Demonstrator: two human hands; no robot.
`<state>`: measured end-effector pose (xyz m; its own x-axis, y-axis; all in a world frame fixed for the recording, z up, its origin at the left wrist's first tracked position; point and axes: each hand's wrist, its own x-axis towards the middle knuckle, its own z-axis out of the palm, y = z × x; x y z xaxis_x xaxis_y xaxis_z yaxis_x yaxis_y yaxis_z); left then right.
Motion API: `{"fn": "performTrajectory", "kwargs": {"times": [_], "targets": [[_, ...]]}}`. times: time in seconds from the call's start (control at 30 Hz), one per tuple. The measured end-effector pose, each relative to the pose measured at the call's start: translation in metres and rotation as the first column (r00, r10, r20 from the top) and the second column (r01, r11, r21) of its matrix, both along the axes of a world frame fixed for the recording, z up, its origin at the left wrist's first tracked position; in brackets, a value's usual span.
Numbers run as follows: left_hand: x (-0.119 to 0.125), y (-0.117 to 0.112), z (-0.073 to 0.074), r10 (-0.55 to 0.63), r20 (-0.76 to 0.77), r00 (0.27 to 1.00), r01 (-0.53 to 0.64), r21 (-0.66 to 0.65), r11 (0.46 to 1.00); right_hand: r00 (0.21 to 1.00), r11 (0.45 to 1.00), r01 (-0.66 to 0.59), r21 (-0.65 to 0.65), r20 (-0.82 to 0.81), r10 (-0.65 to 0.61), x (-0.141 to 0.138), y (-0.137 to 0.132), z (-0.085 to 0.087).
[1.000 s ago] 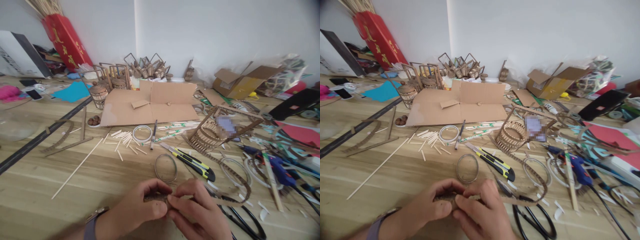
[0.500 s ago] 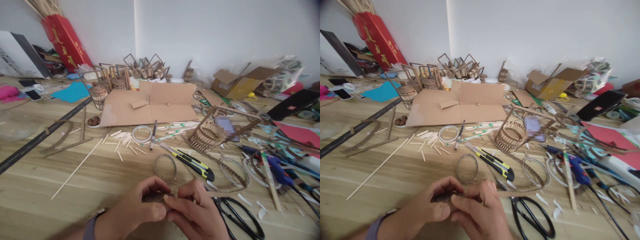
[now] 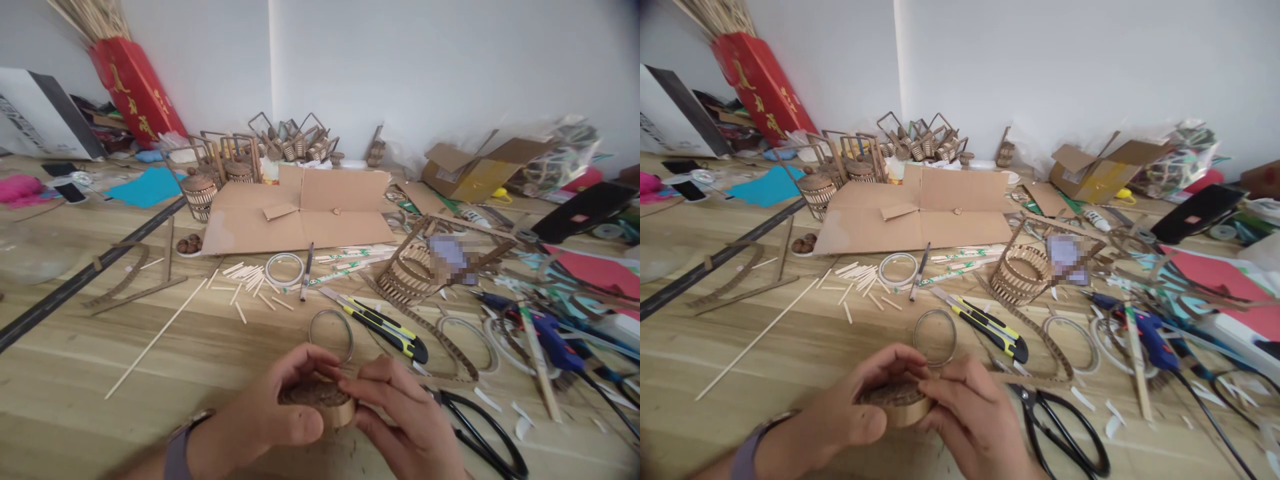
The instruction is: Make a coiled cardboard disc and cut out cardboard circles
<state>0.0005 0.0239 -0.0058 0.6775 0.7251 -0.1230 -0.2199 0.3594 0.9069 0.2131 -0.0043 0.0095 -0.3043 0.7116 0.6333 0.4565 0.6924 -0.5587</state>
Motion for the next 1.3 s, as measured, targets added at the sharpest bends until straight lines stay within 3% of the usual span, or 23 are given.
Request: {"fn": "performTrajectory", "kwargs": {"times": [0.2, 0.37, 0.53, 0.7, 0.9, 1.07, 1.23, 1.3], "targets": [[0.003, 0.000, -0.010, 0.118, -0.156, 0.981, -0.114, 0.035, 0.993, 0.967, 0.997, 0.068, 0.039, 0.243, -0.075, 0.010, -0.010, -0.006], [0.005, -0.006, 0.000, 0.139, -0.231, 0.963, -0.133, 0.041, 0.990, 0.968, 0.990, 0.036, 0.135, 0.242, -0.068, 0.003, -0.015, -0.018], [0.003, -0.008, 0.000, 0.137, -0.231, 0.963, -0.119, 0.087, 0.989, 0.993, 0.984, 0.066, 0.168, 0.087, -0.082, -0.004, -0.015, -0.028], [-0.001, -0.008, -0.010, 0.073, -0.068, 0.995, -0.070, 0.051, 0.996, 0.998, 0.998, 0.021, 0.054, 0.053, -0.024, 0.006, -0.011, -0.016], [-0.004, -0.003, -0.001, -0.042, 0.055, 0.998, 0.039, 0.049, 0.998, 0.995, 1.000, 0.006, -0.026, 0.102, -0.003, 0.016, -0.005, -0.007], [-0.003, 0.000, 0.001, 0.022, -0.070, 0.997, -0.020, 0.020, 1.000, 0.973, 0.993, 0.061, 0.102, 0.215, -0.082, 0.015, -0.001, -0.007], [-0.003, -0.002, 0.000, 0.094, -0.218, 0.971, -0.086, 0.046, 0.995, 0.937, 0.986, 0.027, 0.167, 0.340, -0.083, 0.012, -0.002, -0.003], [-0.003, -0.003, -0.001, 0.101, -0.218, 0.971, -0.093, 0.048, 0.995, 0.954, 0.983, 0.024, 0.183, 0.290, -0.078, 0.009, -0.002, -0.002]]}}
